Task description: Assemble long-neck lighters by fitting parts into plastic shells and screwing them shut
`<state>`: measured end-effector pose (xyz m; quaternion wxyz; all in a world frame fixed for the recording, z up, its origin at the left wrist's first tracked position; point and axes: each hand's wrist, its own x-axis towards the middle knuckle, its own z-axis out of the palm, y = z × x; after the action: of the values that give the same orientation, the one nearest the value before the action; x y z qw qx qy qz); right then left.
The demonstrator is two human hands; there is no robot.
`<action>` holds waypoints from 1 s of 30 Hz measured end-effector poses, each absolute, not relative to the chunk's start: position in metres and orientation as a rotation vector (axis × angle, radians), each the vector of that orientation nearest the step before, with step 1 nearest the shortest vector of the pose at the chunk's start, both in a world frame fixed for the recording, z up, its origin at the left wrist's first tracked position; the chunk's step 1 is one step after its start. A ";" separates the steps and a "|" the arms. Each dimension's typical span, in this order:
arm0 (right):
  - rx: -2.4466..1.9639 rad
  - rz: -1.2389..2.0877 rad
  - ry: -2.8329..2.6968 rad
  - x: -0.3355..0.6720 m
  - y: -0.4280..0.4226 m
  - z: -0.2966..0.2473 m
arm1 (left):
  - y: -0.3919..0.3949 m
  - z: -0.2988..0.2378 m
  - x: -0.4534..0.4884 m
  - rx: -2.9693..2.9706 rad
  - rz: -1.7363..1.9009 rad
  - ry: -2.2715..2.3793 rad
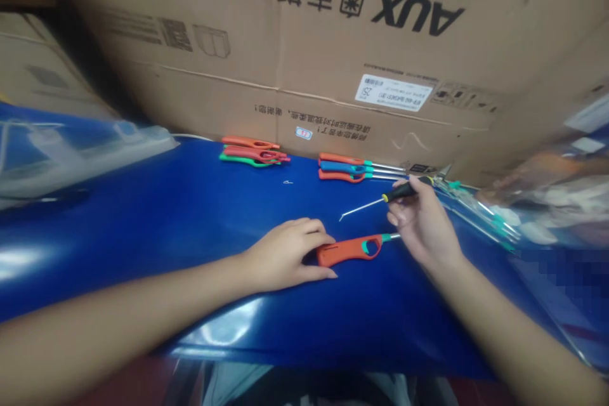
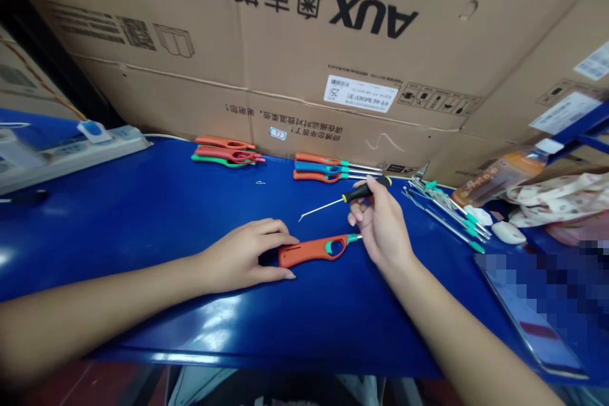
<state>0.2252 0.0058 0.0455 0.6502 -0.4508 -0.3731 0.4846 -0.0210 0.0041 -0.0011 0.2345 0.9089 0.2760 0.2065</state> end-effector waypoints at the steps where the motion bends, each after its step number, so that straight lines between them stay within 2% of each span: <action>1: -1.029 1.142 -0.809 0.224 0.006 0.043 | 0.003 0.000 -0.020 2.474 0.572 0.762; 14: -1.033 1.395 -0.711 0.216 -0.003 0.032 | -0.012 0.010 -0.009 1.769 0.848 0.851; 30: -1.029 1.382 -0.866 0.215 -0.011 0.034 | -0.017 0.015 -0.012 1.803 0.963 0.858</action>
<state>0.2147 -0.0105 0.0336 0.5701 -0.4386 -0.3690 0.5886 -0.0119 -0.0168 0.0151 0.4460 0.7279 0.3465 0.3888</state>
